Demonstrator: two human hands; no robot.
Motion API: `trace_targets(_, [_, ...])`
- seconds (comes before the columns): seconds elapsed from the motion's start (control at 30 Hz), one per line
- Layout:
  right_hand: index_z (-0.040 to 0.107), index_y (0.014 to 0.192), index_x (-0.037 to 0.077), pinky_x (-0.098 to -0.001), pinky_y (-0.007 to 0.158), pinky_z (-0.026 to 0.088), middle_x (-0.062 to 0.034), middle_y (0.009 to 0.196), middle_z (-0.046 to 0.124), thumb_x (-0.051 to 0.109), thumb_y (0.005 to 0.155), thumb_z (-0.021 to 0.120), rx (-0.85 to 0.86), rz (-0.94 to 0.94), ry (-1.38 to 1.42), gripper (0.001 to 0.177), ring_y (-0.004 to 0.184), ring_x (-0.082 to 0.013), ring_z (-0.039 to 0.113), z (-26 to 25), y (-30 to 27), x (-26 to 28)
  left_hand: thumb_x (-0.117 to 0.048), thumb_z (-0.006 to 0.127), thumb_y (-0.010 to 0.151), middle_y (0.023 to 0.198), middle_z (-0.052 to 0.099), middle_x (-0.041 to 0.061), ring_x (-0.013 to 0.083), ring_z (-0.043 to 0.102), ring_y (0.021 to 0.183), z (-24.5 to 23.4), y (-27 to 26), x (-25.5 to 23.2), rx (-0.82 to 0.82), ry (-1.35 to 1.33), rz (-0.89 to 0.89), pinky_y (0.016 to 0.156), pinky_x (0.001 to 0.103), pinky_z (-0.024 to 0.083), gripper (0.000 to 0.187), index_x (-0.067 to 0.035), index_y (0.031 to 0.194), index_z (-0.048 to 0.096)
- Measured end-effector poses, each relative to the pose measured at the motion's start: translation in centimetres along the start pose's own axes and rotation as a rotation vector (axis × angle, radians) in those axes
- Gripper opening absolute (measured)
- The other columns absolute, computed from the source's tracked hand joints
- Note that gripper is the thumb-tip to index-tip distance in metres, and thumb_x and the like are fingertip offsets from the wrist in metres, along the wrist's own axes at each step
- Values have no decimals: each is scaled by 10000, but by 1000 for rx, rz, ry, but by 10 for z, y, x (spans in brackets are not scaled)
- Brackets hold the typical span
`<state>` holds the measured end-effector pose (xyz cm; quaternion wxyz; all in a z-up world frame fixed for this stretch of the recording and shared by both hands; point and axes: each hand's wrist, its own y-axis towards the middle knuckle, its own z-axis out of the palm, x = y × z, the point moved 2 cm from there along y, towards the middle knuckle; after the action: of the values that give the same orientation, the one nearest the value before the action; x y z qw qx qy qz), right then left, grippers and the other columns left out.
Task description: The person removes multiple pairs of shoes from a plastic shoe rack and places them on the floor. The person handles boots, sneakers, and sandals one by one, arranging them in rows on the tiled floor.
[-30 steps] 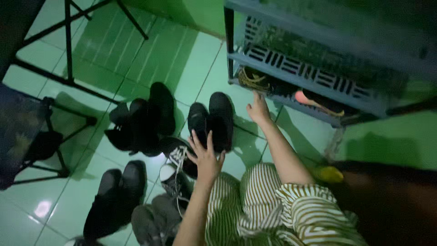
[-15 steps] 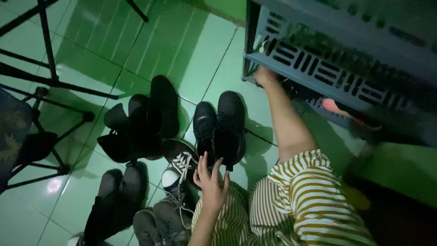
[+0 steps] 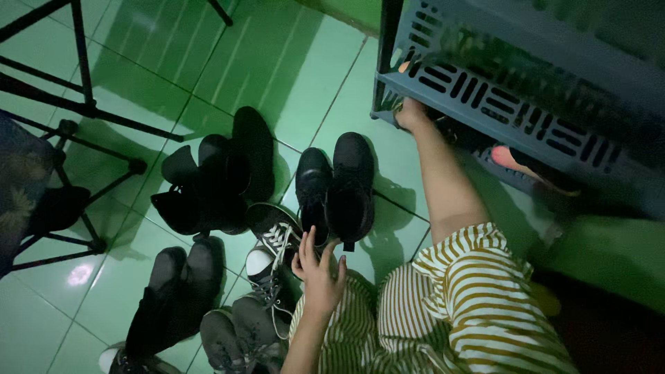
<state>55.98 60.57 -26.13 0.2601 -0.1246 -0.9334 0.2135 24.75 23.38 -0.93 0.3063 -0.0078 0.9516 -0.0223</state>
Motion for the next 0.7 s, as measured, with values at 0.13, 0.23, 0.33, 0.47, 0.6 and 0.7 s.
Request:
trace_targets(0.13, [189, 1602, 71, -485, 1157, 311, -256, 1622, 216, -18, 836, 719, -51, -64, -48, 936, 1456, -447, 269, -10, -15, 4, -228, 752, 865, 1608, 311, 172, 393, 256, 1492, -6, -1, -2, 23, 8, -6, 1103, 634, 180, 404, -197, 1257, 660])
trace_targets(0.23, [291, 1578, 98, -470, 1167, 374, -215, 1631, 295, -78, 822, 711, -43, -183, -142, 882, 1464, -421, 354, -21, -53, 3, -234, 742, 870, 1619, 312, 170, 385, 265, 1500, -12, -1, -3, -22, -6, 19, 1110, 615, 208, 408, -177, 1262, 643])
trace_targets(0.33, [466, 1485, 98, -450, 1200, 423, -178, 1624, 372, -111, 820, 695, 64, -273, -264, 733, 1475, -398, 432, -30, -101, 12, -240, 748, 851, 1618, 315, 166, 377, 268, 1499, -10, -3, -5, -23, -4, 5, 1117, 619, 203, 400, -182, 1236, 654])
trace_targets(0.47, [451, 1462, 58, -502, 1080, 464, -238, 1547, 317, -134, 802, 670, -25, -164, -60, 722, 1376, -466, 467, -42, -145, 42, -226, 745, 884, 1626, 302, 178, 392, 258, 1505, -5, -13, -3, -30, -27, 54, 1113, 633, 189, 390, -168, 1259, 655])
trace_targets(0.6, [439, 1479, 102, -504, 932, 547, -258, 1703, -71, -151, 841, 601, 54, -14, -93, 705, 1382, -490, 442, -37, -125, 62, -217, 763, 857, 1622, 297, 181, 393, 261, 1498, -8, -26, 1, 0, -24, 24, 1111, 638, 191, 427, -162, 1266, 654])
trace_targets(0.7, [457, 1479, 108, -476, 963, 553, -274, 1696, -124, -142, 867, 598, 104, -18, -201, 676, 1448, -501, 360, -19, -94, 57, -197, 763, 840, 1617, 294, 184, 396, 259, 1499, -16, -26, 5, 18, -14, -2, 1110, 633, 194, 442, -158, 1266, 647])
